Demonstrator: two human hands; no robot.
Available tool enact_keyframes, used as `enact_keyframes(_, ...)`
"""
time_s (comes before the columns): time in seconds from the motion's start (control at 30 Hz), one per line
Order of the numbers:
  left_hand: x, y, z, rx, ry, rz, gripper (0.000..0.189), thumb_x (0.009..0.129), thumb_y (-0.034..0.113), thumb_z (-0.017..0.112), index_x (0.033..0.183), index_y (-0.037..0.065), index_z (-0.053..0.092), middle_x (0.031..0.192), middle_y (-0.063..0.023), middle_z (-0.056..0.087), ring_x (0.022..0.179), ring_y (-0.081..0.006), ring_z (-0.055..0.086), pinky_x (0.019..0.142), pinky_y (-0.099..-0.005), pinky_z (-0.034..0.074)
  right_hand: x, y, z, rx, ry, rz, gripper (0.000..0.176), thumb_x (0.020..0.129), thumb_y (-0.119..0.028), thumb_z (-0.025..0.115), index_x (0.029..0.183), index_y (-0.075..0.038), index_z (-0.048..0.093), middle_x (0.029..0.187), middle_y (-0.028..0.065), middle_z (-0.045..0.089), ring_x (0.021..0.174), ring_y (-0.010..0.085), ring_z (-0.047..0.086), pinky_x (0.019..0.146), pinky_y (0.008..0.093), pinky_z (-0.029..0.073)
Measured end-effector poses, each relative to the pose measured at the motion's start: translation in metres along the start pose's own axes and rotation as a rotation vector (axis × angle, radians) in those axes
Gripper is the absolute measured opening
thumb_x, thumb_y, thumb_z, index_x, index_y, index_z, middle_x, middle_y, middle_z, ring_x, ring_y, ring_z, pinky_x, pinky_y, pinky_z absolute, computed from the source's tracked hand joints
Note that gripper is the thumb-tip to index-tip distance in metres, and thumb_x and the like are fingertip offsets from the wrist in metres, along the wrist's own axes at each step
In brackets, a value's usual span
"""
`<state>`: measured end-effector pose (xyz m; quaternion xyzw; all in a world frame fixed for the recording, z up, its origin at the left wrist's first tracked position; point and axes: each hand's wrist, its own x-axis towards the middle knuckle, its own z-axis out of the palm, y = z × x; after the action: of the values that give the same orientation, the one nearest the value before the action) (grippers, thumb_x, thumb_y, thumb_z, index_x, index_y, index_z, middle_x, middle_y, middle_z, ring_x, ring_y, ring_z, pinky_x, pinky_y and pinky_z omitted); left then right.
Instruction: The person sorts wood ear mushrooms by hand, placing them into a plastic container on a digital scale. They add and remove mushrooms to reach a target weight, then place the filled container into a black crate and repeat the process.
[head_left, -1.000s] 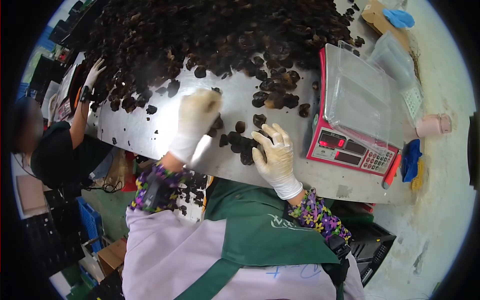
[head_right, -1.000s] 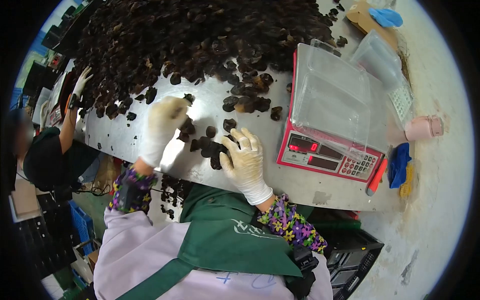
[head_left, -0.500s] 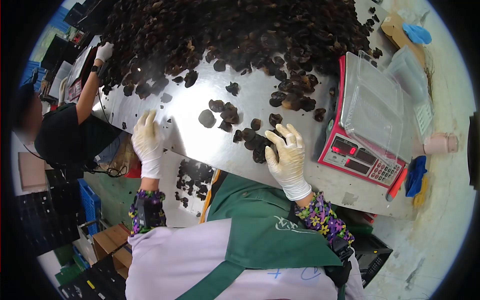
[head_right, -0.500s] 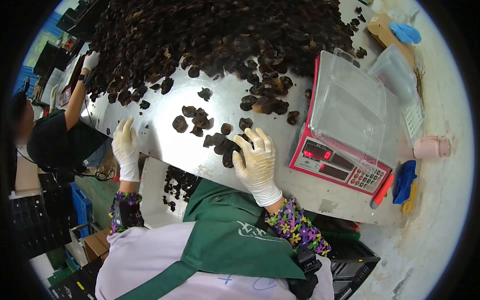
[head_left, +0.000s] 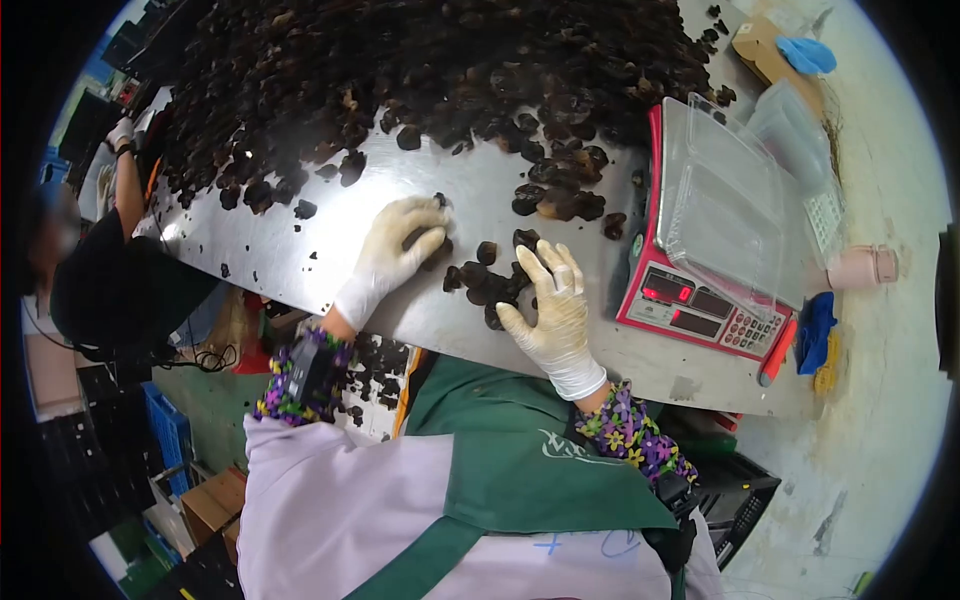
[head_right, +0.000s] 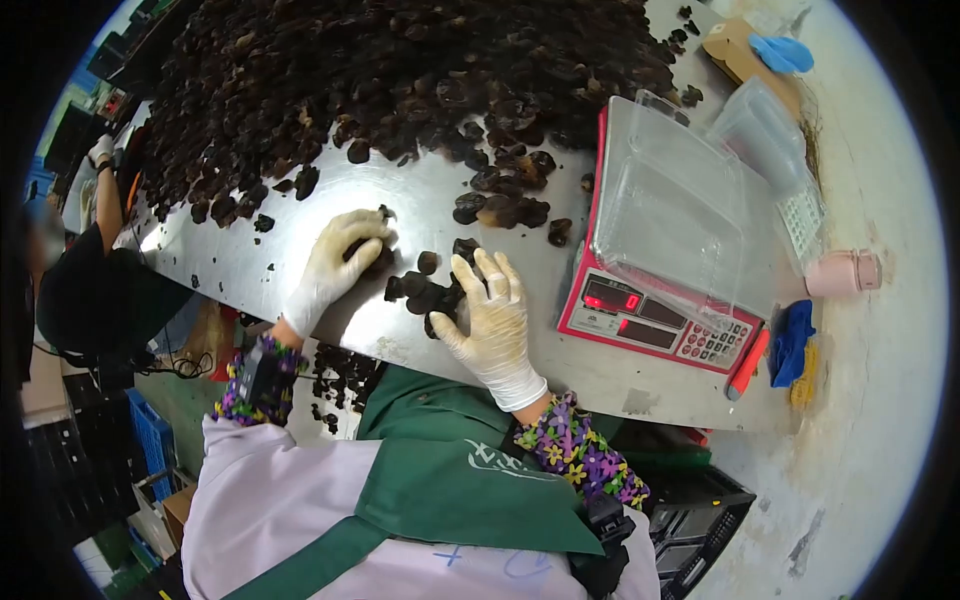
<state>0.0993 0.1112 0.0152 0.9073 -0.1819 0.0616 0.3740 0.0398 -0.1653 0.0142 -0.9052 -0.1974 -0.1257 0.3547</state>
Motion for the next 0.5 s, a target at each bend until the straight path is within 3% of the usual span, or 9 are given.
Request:
enact_keyframes(0.03,-0.01,0.009,0.001,0.055,0.002,0.016,0.038,0.087,0.034,0.072,0.117,0.011,0.07,0.127,-0.0131,0.065,0.119,-0.0366,0.058,0.103,-0.0458,0.045,-0.001,0.004,0.003,-0.035,-0.034,-0.015,0.083,0.078,-0.045,0.078,0.148,-0.011,0.048,0.145,0.02,0.045,0.137,0.0436,0.038,0.115,0.0524,0.033)
enact_keyframes(0.1,-0.028,0.031,0.005,0.145,0.055,0.003,0.04,0.084,0.034,0.075,0.117,0.012,0.07,0.127,-0.0118,0.065,0.12,-0.0355,0.058,0.103,-0.0463,0.045,0.003,0.001,0.0,-0.045,-0.047,-0.01,0.089,0.077,-0.049,0.078,0.15,-0.011,0.044,0.146,0.0212,0.044,0.137,0.0439,0.038,0.115,0.0527,0.033)
enact_keyframes(0.17,-0.035,0.039,0.022,0.052,0.15,-0.075,0.038,0.086,0.029,0.074,0.119,0.01,0.069,0.125,-0.0142,0.066,0.118,-0.0357,0.06,0.101,-0.045,0.047,0.005,-0.001,-0.001,-0.099,-0.101,-0.031,0.109,0.071,-0.058,0.08,0.156,-0.009,0.034,0.148,0.0237,0.041,0.138,0.0439,0.037,0.115,0.0536,0.032)
enact_keyframes(0.27,-0.016,0.064,0.052,-0.232,0.2,-0.079,0.035,0.088,0.023,0.072,0.119,0.007,0.068,0.12,-0.0166,0.068,0.113,-0.0363,0.063,0.099,-0.0426,0.05,0.01,-0.005,-0.004,-0.102,-0.161,-0.027,0.113,0.068,-0.06,0.081,0.156,-0.008,0.033,0.149,0.0239,0.041,0.138,0.0436,0.038,0.116,0.0536,0.032)
enact_keyframes(0.33,-0.004,0.088,0.067,-0.291,0.114,-0.084,0.04,0.09,0.023,0.071,0.125,0.006,0.064,0.12,-0.018,0.067,0.113,-0.036,0.063,0.097,-0.0429,0.05,0.008,-0.002,-0.001,-0.117,-0.148,-0.036,0.116,0.067,-0.059,0.082,0.157,-0.006,0.03,0.15,0.0242,0.04,0.138,0.044,0.039,0.116,0.0518,0.033)
enact_keyframes(0.4,0.004,0.095,0.077,-0.341,0.072,-0.11,0.041,0.093,0.017,0.067,0.132,0.005,0.06,0.124,-0.0154,0.066,0.114,-0.0299,0.063,0.101,-0.0394,0.048,0.005,0.003,-0.001,-0.097,-0.182,0.024,0.117,0.068,-0.055,0.083,0.158,-0.004,0.027,0.15,0.0249,0.039,0.139,0.0442,0.039,0.116,0.0505,0.034)
enact_keyframes(0.47,0.019,0.096,0.083,-0.35,0.215,-0.156,0.042,0.092,0.011,0.068,0.133,0.006,0.059,0.123,-0.0151,0.065,0.115,-0.0287,0.063,0.1,-0.0384,0.049,0.001,0.002,-0.002,-0.156,-0.152,0.035,0.116,0.07,-0.05,0.083,0.157,-0.002,0.025,0.15,0.0246,0.039,0.138,0.0439,0.039,0.116,0.0498,0.035)
enact_keyframes(0.5,0.033,0.096,0.079,-0.228,0.29,-0.056,0.044,0.09,0.006,0.069,0.133,0.006,0.059,0.122,-0.0153,0.065,0.116,-0.0301,0.061,0.1,-0.038,0.049,0.0,0.002,-0.003,-0.14,-0.142,0.024,0.112,0.072,-0.049,0.082,0.157,-0.002,0.026,0.151,0.0237,0.038,0.138,0.0426,0.039,0.116,0.0498,0.034)
